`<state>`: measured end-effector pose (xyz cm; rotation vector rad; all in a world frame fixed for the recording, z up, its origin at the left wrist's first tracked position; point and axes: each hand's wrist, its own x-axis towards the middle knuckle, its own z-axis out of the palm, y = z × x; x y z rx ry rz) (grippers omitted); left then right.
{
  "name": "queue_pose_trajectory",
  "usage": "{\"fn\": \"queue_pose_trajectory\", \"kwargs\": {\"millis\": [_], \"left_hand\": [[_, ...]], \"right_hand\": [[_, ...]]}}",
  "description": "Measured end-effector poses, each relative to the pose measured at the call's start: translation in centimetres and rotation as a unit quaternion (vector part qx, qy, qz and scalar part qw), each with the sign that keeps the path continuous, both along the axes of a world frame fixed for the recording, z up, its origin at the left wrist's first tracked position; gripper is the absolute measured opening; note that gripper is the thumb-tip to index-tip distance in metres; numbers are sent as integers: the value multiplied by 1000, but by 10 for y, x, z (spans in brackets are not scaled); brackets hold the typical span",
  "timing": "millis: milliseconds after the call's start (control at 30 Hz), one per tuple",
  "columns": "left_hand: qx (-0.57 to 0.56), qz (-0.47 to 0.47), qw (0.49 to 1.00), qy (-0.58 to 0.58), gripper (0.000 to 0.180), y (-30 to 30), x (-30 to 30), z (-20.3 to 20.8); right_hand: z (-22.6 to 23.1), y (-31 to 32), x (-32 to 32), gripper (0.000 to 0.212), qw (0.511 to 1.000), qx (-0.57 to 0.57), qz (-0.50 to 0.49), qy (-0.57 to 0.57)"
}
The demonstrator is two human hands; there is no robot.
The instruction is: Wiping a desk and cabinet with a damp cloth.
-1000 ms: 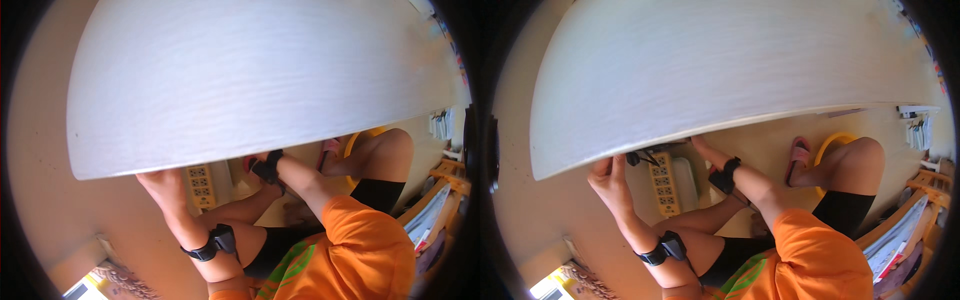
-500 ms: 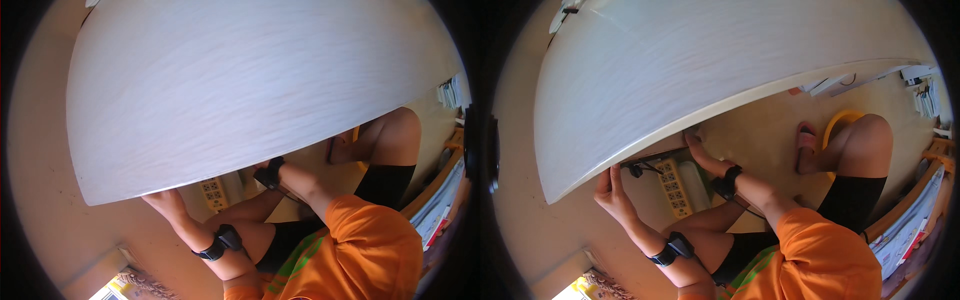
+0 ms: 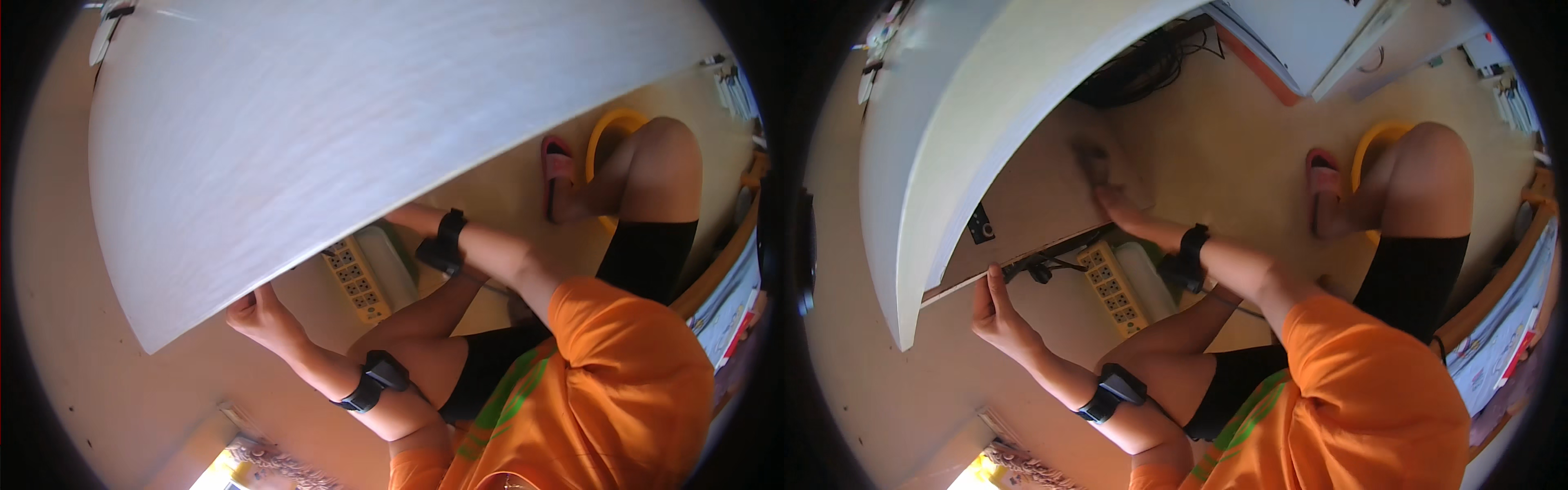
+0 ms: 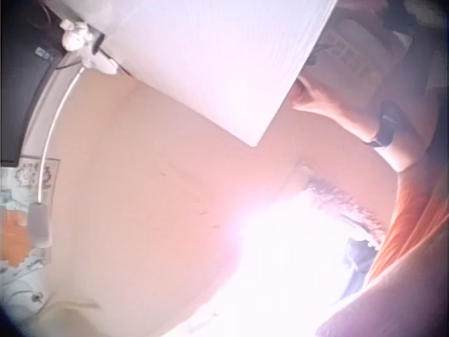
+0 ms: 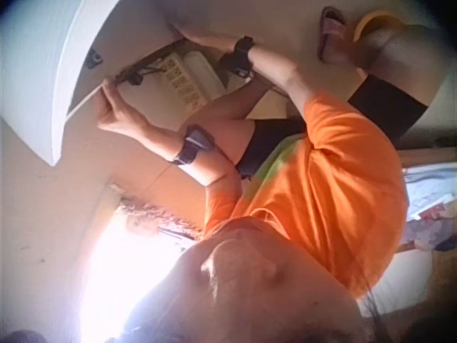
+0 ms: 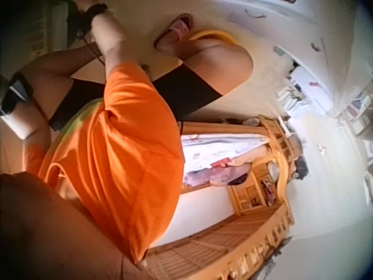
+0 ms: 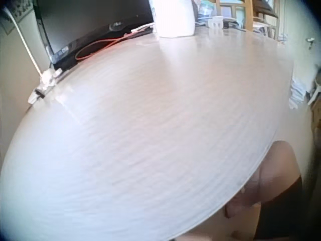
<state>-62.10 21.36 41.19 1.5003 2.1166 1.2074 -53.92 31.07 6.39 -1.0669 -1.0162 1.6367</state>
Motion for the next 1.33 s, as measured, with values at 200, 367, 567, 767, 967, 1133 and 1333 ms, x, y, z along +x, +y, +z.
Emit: {"fn": "queue_pose_trajectory", "kwargs": {"millis": [200, 367, 567, 767, 967, 1133, 1333], "left_hand": [[35, 93, 995, 23, 30, -51, -70, 10], [-4, 66, 998, 17, 31, -42, -58, 3], [56, 40, 998, 14, 25, -33, -37, -1], [64, 62, 991, 100, 29, -48, -69, 8], [14, -6, 996, 85, 29, -16, -38, 2], [26, 21, 990, 137, 41, -42, -71, 8], [-420, 24, 904, -73, 86, -45, -39, 17]], "right_hand": [[192, -72, -76, 69, 986, 93, 131, 53], [215, -2, -71, 61, 946, 287, 124, 82], [146, -8, -61, 47, 985, 105, 98, -95], [241, -42, -94, 57, 977, 190, 61, 69], [107, -40, -53, 56, 980, 192, -6, -42], [195, -117, -63, 58, 991, 84, 100, 40], [196, -86, -39, 33, 965, 210, 63, -146]]}}
